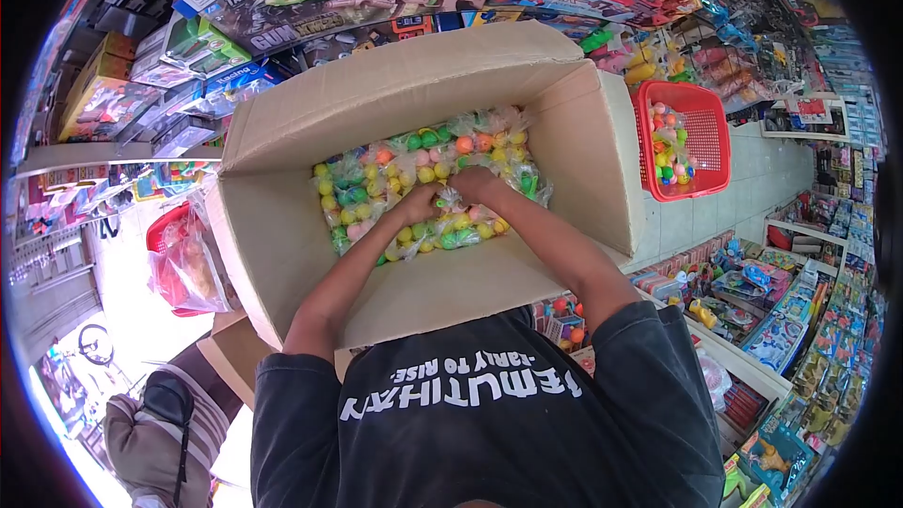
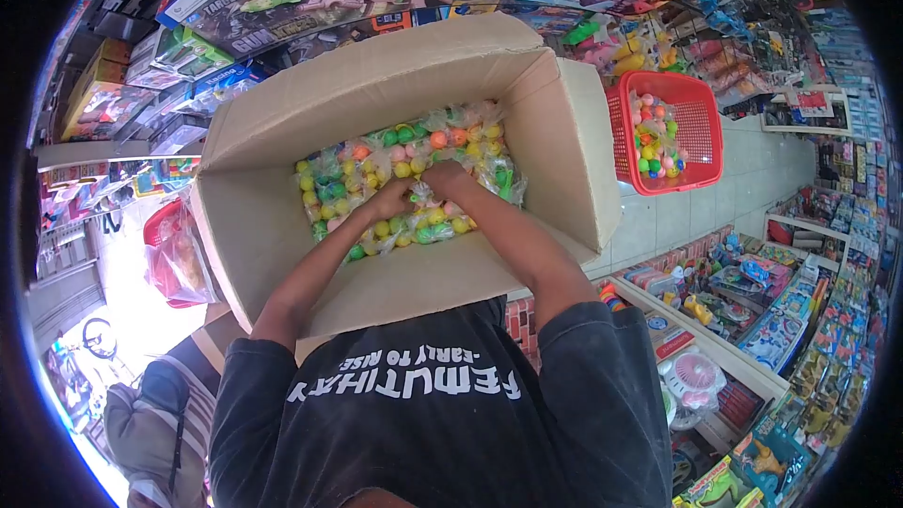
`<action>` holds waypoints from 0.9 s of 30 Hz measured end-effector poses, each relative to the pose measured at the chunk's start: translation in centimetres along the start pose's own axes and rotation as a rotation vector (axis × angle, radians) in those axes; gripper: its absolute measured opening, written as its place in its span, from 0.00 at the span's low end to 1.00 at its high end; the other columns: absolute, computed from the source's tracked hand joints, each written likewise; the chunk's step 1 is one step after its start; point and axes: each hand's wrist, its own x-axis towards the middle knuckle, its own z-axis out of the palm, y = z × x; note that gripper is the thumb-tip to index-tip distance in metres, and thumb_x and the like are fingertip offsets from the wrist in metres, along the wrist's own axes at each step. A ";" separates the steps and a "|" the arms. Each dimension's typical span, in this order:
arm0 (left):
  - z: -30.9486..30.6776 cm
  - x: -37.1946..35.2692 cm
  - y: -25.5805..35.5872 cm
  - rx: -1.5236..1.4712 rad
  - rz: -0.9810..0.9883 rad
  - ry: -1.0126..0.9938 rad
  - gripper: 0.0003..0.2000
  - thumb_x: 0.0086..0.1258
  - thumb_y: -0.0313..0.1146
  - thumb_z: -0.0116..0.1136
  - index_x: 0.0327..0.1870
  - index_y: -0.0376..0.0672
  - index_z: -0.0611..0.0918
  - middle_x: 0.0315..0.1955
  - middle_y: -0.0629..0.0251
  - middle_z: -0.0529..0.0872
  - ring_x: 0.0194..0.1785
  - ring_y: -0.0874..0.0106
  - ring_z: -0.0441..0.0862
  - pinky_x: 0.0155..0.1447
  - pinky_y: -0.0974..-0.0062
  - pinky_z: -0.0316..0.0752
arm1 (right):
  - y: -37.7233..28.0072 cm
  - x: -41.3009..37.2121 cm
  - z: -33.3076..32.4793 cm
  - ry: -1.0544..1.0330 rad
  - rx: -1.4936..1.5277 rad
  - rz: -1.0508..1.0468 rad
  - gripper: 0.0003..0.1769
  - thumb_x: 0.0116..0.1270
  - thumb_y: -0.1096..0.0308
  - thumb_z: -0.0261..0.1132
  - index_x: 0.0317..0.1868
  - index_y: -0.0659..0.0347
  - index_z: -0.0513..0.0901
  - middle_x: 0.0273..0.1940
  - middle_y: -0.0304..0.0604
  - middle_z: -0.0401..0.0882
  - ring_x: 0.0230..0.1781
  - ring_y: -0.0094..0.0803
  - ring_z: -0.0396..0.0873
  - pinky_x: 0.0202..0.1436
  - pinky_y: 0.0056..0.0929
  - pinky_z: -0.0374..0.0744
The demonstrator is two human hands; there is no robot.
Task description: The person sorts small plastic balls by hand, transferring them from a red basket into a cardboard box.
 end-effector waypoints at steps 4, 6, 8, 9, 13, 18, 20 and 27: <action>-0.2 -0.3 0.8 0.068 0.053 0.038 0.23 0.48 0.29 0.64 0.48 0.35 0.75 0.39 0.49 0.78 0.45 0.60 0.76 0.49 0.68 0.71 | -0.5 0.4 0.3 -0.024 -0.116 0.021 0.21 0.48 0.60 0.70 0.43 0.55 0.78 0.39 0.45 0.79 0.42 0.39 0.78 0.43 0.37 0.77; -0.3 -0.3 1.2 0.126 -0.028 0.020 0.23 0.47 0.29 0.64 0.47 0.35 0.75 0.38 0.49 0.79 0.43 0.60 0.77 0.47 0.67 0.71 | -0.5 0.6 0.6 -0.023 -0.118 0.022 0.21 0.48 0.59 0.70 0.43 0.55 0.78 0.39 0.45 0.79 0.42 0.39 0.78 0.43 0.37 0.77; 0.0 -0.2 0.7 0.096 -0.006 0.040 0.23 0.48 0.30 0.64 0.47 0.35 0.75 0.37 0.50 0.80 0.42 0.60 0.77 0.47 0.67 0.71 | -0.2 0.7 0.8 -0.023 -0.121 0.026 0.21 0.48 0.59 0.70 0.43 0.55 0.78 0.39 0.45 0.79 0.42 0.39 0.79 0.43 0.37 0.77; 0.2 -0.1 0.3 0.067 0.017 0.059 0.22 0.48 0.30 0.64 0.47 0.35 0.75 0.35 0.50 0.80 0.41 0.59 0.78 0.46 0.66 0.71 | -0.1 0.7 0.9 -0.018 -0.112 0.012 0.21 0.48 0.59 0.70 0.43 0.56 0.78 0.38 0.45 0.79 0.42 0.39 0.79 0.43 0.38 0.77; 0.4 -0.2 -0.4 0.111 0.088 0.100 0.21 0.48 0.30 0.64 0.46 0.35 0.75 0.35 0.50 0.80 0.40 0.58 0.78 0.46 0.66 0.71 | 0.0 0.6 0.8 0.020 -0.097 0.012 0.19 0.49 0.60 0.68 0.42 0.56 0.78 0.37 0.46 0.79 0.41 0.40 0.79 0.43 0.38 0.77; 0.3 -0.8 0.5 0.138 0.016 0.050 0.21 0.49 0.30 0.63 0.46 0.37 0.75 0.36 0.50 0.80 0.42 0.56 0.77 0.48 0.64 0.71 | -0.3 0.0 0.2 0.020 -0.133 -0.002 0.16 0.51 0.61 0.67 0.40 0.57 0.79 0.37 0.46 0.79 0.41 0.40 0.79 0.42 0.38 0.77; 0.4 -0.9 0.5 0.180 0.067 0.096 0.21 0.49 0.31 0.63 0.46 0.36 0.75 0.34 0.51 0.80 0.40 0.57 0.77 0.46 0.65 0.72 | -0.4 -0.2 0.2 0.016 -0.148 -0.011 0.16 0.51 0.61 0.67 0.39 0.57 0.80 0.37 0.46 0.79 0.41 0.40 0.79 0.42 0.38 0.77; 0.2 -0.7 1.4 0.315 0.025 0.015 0.25 0.50 0.34 0.63 0.51 0.36 0.73 0.39 0.48 0.79 0.47 0.55 0.75 0.52 0.63 0.70 | 0.1 0.2 0.1 -0.072 -0.093 0.022 0.17 0.50 0.61 0.66 0.40 0.57 0.80 0.38 0.46 0.79 0.41 0.40 0.79 0.42 0.37 0.77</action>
